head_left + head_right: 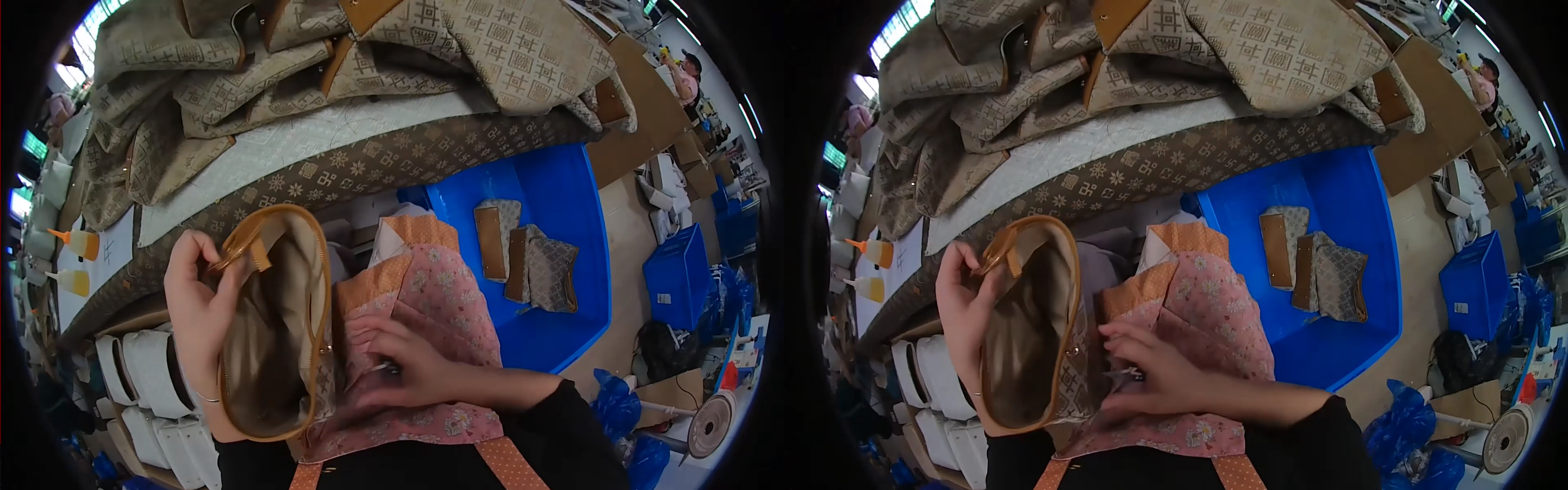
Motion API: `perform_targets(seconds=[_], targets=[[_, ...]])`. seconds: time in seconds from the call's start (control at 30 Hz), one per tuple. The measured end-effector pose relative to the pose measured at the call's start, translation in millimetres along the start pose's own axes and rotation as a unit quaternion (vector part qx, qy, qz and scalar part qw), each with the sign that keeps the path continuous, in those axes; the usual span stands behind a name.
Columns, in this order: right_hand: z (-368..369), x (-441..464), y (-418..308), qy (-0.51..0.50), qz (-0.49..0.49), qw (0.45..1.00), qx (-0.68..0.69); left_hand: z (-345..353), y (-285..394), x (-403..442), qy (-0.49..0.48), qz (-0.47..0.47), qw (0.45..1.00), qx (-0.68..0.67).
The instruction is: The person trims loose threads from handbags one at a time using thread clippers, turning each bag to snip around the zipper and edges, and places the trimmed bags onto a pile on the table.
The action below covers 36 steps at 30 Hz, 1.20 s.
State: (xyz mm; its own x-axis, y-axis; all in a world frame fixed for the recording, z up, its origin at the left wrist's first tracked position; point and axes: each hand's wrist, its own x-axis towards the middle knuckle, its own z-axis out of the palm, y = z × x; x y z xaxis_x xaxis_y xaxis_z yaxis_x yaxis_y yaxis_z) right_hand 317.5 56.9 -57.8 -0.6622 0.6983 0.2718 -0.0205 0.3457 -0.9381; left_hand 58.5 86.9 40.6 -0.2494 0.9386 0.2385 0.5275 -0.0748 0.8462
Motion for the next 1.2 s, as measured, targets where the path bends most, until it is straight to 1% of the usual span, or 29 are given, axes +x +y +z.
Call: perform_targets(seconds=[0.03, 0.07, 0.1, 0.13, 0.17, 0.23, 0.27, 0.33, 0.37, 0.43, 0.5, 0.53, 0.57, 0.6, 0.63, 0.67, 0.7, 0.73, 0.8, 0.83, 0.87, 0.93, 0.97, 1.0, 1.07, 1.1, 1.13, 1.17, 1.2], targets=[[11.0, 3.5, 3.3, -0.031, -0.024, 0.999, 0.020, -7.0, -4.5, 5.1, 0.029, 0.028, 0.997, 0.070], [20.4, 6.4, 1.4, -0.031, -0.033, 0.999, 0.014, -21.3, -20.4, 10.1, 0.052, 0.023, 0.992, 0.116], [29.1, 8.3, -0.5, -0.072, -0.024, 0.997, 0.028, -37.7, -37.8, 14.4, 0.076, 0.017, 0.984, 0.161], [37.9, 10.1, -2.0, -0.111, -0.013, 0.993, 0.042, -50.4, -45.8, 17.4, 0.109, -0.036, 0.978, 0.176], [46.0, 12.7, -2.8, -0.114, -0.021, 0.993, 0.036, -60.4, -61.1, 20.2, 0.117, -0.029, 0.977, 0.174], [64.3, 17.5, -3.7, -0.181, 0.027, 0.982, -0.047, -69.7, -101.3, 23.9, 0.224, -0.050, 0.955, 0.188], [78.9, 18.9, 4.0, -0.066, -0.055, 0.992, -0.096, -69.5, -117.3, 21.4, 0.231, -0.044, 0.954, 0.187], [91.4, 33.1, 12.8, -0.062, -0.046, 0.995, -0.065, -67.2, -147.2, 12.8, 0.340, -0.114, 0.891, 0.280], [93.0, 37.7, 15.4, -0.056, -0.028, 0.998, -0.028, -68.0, -161.0, 7.4, 0.345, -0.108, 0.890, 0.276], [87.5, 36.1, 20.2, -0.066, -0.023, 0.997, -0.042, -72.8, -183.6, -5.0, 0.388, -0.056, 0.884, 0.255], [72.8, 35.1, 16.8, -0.078, -0.016, 0.996, -0.050, -99.4, -187.1, -18.1, 0.389, -0.111, 0.906, 0.127], [52.6, 38.7, 9.2, -0.036, 0.028, 0.999, -0.006, -116.8, -197.3, -23.7, 0.462, -0.131, 0.875, -0.068], [30.7, 41.8, 0.6, 0.005, 0.072, 0.997, 0.039, -125.0, -169.5, -31.2, 0.486, -0.117, 0.839, -0.216], [6.9, 43.8, -7.8, 0.057, 0.005, 0.998, 0.024, -132.2, -141.9, -39.4, 0.496, -0.100, 0.785, -0.358], [-18.5, 44.4, -18.6, 0.109, -0.061, 0.992, 0.009, -169.7, -181.1, -57.0, 0.457, -0.014, 0.768, -0.448], [-41.3, 40.0, -38.8, 0.136, -0.017, 0.984, 0.115, -178.8, -182.4, -70.1, 0.457, -0.013, 0.768, -0.448], [-62.7, 36.2, -60.9, 0.163, 0.027, 0.961, 0.221, -190.6, -174.5, -80.9, 0.469, 0.036, 0.757, -0.453], [-85.6, 41.2, -75.8, 0.210, -0.114, 0.956, 0.172, -199.0, -166.8, -85.1, 0.479, 0.085, 0.744, -0.457], [-123.3, 47.6, -91.1, 0.328, -0.185, 0.904, 0.204, -186.6, -146.1, -86.3, 0.479, 0.105, 0.741, -0.460], [-134.7, 57.5, -112.9, 0.383, -0.179, 0.879, 0.219, -174.7, -135.6, -86.6, 0.479, 0.122, 0.737, -0.461], [-148.6, 69.4, -130.9, 0.437, -0.173, 0.851, 0.234, -161.5, -126.1, -83.9, 0.477, 0.121, 0.739, -0.460], [-196.2, 94.7, -124.7, 0.442, -0.229, 0.832, 0.243, -141.0, -112.3, -74.8, 0.413, 0.049, 0.777, -0.472], [-217.4, 114.2, -120.2, 0.466, -0.259, 0.813, 0.235, -135.3, -119.4, -70.7, 0.364, 0.038, 0.797, -0.480], [-242.3, 133.3, -113.8, 0.493, -0.287, 0.790, 0.226, -126.2, -118.4, -63.9, 0.353, 0.033, 0.804, -0.476], [-310.3, 157.3, -89.5, 0.528, -0.204, 0.814, 0.133, -100.8, -107.7, -51.5, 0.332, 0.000, 0.832, -0.445], [-305.6, 151.0, -106.8, 0.512, -0.127, 0.842, 0.114, -95.5, -105.4, -47.8, 0.297, -0.004, 0.862, -0.411], [-301.5, 145.2, -123.0, 0.492, -0.046, 0.864, 0.098, -86.5, -96.5, -44.7, 0.276, -0.019, 0.872, -0.403], [-307.8, 127.9, -108.0, 0.510, -0.028, 0.854, 0.098, -75.5, -83.6, -42.5, 0.268, -0.025, 0.897, -0.351], [-316.4, 108.9, -92.8, 0.525, -0.040, 0.845, 0.094, -65.0, -78.2, -37.5, 0.261, -0.027, 0.917, -0.301]])
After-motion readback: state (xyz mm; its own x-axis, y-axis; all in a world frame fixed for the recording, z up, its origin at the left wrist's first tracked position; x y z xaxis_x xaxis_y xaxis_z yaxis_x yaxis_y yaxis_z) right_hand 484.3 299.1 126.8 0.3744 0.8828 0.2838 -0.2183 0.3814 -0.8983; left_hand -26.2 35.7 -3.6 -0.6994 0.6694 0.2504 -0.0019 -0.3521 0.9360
